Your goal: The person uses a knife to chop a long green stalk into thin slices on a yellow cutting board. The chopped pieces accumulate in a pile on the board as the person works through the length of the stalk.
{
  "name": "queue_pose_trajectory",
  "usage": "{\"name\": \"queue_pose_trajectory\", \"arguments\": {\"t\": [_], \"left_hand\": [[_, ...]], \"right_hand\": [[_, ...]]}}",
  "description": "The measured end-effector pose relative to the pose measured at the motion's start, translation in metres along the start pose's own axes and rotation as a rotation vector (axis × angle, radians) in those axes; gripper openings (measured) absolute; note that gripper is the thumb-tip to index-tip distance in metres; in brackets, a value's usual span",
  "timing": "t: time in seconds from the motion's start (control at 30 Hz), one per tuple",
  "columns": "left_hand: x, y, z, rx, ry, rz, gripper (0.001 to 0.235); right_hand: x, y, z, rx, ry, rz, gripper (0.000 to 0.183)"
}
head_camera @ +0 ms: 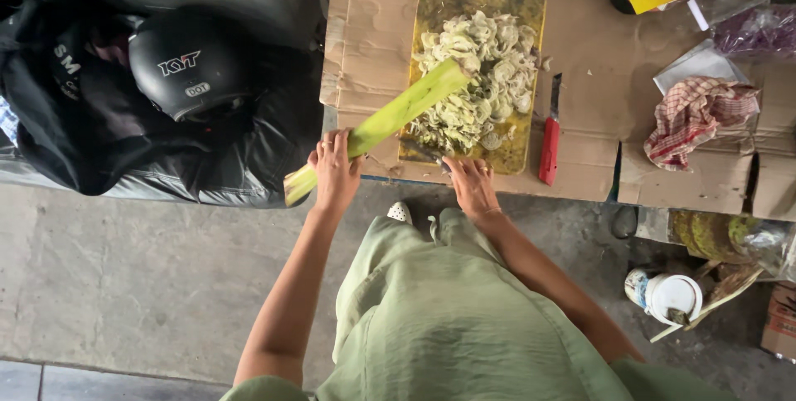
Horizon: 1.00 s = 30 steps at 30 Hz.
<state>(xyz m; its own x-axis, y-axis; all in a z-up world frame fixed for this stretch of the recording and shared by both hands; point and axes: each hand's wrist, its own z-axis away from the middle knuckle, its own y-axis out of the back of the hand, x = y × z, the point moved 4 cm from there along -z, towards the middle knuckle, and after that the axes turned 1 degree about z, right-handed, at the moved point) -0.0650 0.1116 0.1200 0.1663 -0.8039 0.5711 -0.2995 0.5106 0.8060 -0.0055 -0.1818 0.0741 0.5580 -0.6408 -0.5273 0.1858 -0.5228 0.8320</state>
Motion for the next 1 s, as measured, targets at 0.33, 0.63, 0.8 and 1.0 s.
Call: {"name": "queue_pose_trajectory", "arguments": {"t": [0.33, 0.63, 0.8, 1.0], "left_hand": [[-0.003, -0.006, 0.006, -0.048, 0.015, -0.012, 0.068], [0.0, -0.009, 0.002, -0.051, 0.015, -0.008, 0.064], [0.0, -0.013, 0.0, -0.051, 0.027, -0.01, 0.062], [-0.001, -0.016, -0.001, -0.069, 0.046, -0.024, 0.061]], "right_hand": [[0.051, -0.004, -0.022, 0.099, -0.041, 0.193, 0.046], [0.077, 0.002, -0.042, 0.075, -0.024, 0.176, 0.042], [0.082, 0.009, -0.054, 0.089, -0.014, 0.153, 0.041], [0.089, 0.011, -0.065, 0.074, -0.021, 0.142, 0.041]]}}
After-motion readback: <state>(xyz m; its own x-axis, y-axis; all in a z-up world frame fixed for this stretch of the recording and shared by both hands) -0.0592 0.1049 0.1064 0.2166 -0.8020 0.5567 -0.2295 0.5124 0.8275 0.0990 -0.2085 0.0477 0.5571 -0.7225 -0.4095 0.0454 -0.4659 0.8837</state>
